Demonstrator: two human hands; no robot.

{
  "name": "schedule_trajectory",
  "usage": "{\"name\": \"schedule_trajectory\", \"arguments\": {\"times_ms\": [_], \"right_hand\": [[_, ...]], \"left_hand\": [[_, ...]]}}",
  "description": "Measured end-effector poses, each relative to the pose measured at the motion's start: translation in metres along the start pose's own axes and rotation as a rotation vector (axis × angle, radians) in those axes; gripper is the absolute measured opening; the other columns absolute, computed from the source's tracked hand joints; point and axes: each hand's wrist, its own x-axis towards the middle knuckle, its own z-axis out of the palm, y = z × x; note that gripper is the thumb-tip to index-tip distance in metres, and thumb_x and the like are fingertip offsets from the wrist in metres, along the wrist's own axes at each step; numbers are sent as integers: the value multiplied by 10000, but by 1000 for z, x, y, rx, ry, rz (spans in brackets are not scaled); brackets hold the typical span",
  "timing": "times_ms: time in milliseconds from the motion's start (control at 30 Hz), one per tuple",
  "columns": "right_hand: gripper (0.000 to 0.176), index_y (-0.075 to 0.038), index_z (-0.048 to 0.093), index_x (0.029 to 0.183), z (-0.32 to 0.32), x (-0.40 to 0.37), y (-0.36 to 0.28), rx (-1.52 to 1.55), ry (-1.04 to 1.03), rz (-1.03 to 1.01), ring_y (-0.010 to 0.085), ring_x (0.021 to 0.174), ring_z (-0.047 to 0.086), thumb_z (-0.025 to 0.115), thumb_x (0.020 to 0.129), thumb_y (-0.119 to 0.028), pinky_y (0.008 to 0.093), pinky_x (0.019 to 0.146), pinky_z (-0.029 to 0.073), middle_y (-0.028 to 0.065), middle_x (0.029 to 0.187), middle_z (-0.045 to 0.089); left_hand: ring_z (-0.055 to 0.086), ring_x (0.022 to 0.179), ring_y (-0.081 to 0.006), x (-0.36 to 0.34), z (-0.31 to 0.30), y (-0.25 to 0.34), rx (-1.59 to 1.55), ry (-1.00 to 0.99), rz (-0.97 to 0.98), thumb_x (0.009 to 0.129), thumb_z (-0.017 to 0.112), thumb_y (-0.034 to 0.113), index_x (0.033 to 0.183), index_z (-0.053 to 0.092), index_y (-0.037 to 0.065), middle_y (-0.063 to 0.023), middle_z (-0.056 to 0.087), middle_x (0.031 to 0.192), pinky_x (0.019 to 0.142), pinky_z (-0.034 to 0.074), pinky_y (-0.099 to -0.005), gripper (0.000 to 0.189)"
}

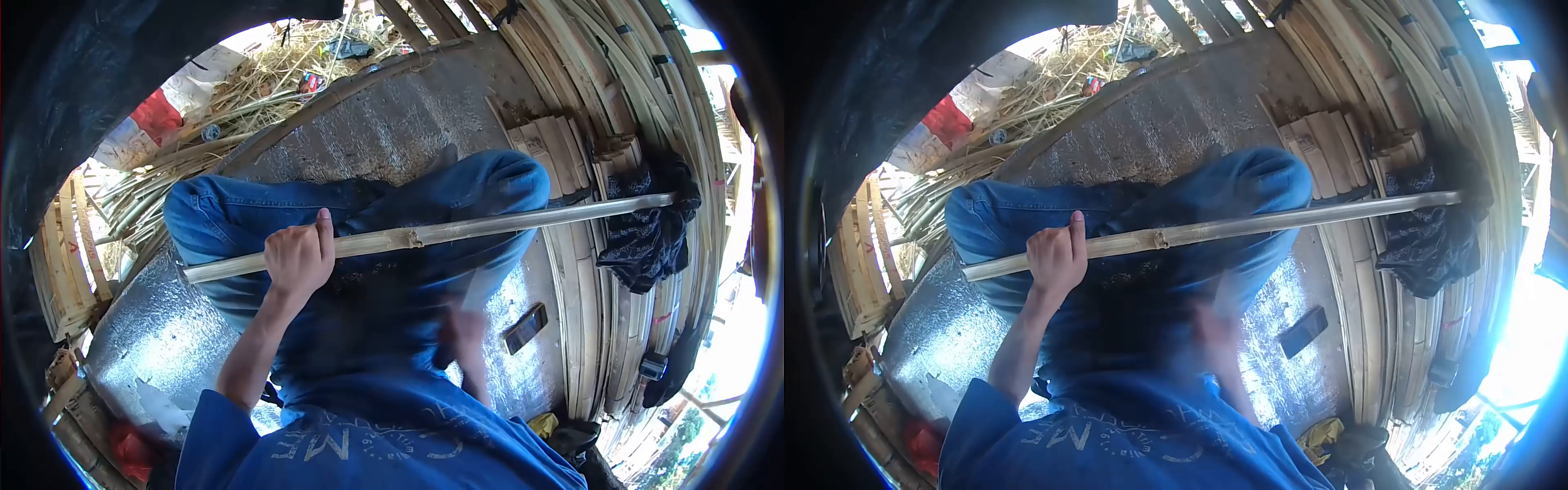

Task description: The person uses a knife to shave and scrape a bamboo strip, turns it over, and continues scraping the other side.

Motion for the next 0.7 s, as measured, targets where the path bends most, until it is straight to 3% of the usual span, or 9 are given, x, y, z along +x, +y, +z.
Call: {"name": "schedule_trajectory", "arguments": {"times_ms": [100, 167, 233, 300, 367, 400, 467, 600, 700], "right_hand": [[200, -44, 516, 1021, 35, 7, -79, 225, -373, 48, 116, 377, 459, 612, 908, -178, 251, 365, 354, 3, 507, 485], [331, -1, 548, 1143, 8, -3, -95, 168, -278, 275, 101, 498, 502, 572, 914, -239, 234, 468, 418, 50, 665, 569], [260, -3, 532, 1027, -37, 3, -90, 436, -199, -28, 116, 389, 447, 464, 965, -247, 254, 328, 369, 50, 569, 514], [255, -16, 476, 996, -62, 13, -118, 650, -192, -566, 123, 376, 434, 373, 988, -249, 261, 291, 363, 51, 571, 497], [232, -40, 433, 1004, -67, 11, -149, 870, 88, -608, 124, 358, 417, 353, 989, -258, 259, 274, 349, 52, 569, 450], [232, -40, 433, 1004, -67, 15, -150, 870, 88, -605, 124, 358, 417, 353, 989, -258, 259, 274, 349, 52, 569, 450], [366, -43, 358, 1222, -67, 20, -145, 732, 79, -640, 85, 376, 370, 351, 1009, -340, 229, 306, 318, 26, 607, 389], [331, -64, 373, 1190, -60, 24, -130, 581, 94, -574, 87, 391, 383, 346, 1012, -343, 236, 326, 333, 29, 612, 397], [360, -61, 390, 1194, 1, 4, -80, 632, 156, -500, 105, 410, 403, 326, 1015, -367, 241, 347, 359, 51, 658, 487]], "left_hand": [[538, 390, -319, 3, -1, -2, 2, 25, 36, 975, 422, 264, 488, 563, 58, -150, 505, 432, 428, 427, -411, 547], [537, 390, -317, -1, -5, 2, -42, -19, 37, 972, 430, 271, 497, 568, 61, -148, 512, 440, 421, 419, -406, 537], [530, 383, -309, 1, -2, 0, -25, 24, 45, 971, 441, 276, 500, 565, 73, -132, 505, 432, 416, 414, -393, 527], [535, 385, -292, -2, -2, 2, -38, 13, 52, 978, 438, 309, 519, 574, 86, -106, 501, 427, 417, 417, -382, 528], [537, 386, -283, 1, -9, 3, -74, 21, 151, 983, 430, 327, 530, 581, 92, -96, 501, 426, 416, 418, -380, 532], [539, 387, -274, 1, -12, 3, -107, 22, 245, 988, 423, 346, 540, 587, 99, -86, 500, 425, 416, 418, -378, 537], [541, 389, -269, 0, -15, 1, -117, -32, 236, 988, 423, 361, 547, 591, 99, -82, 510, 433, 416, 419, -378, 540], [540, 390, -265, 0, -8, -1, -164, -144, 113, 982, 438, 367, 536, 581, 97, -81, 527, 446, 414, 419, -374, 540], [543, 393, -269, 1, -6, 3, -49, -84, 98, 973, 451, 322, 519, 573, 90, -89, 531, 450, 411, 418, -376, 524]]}}
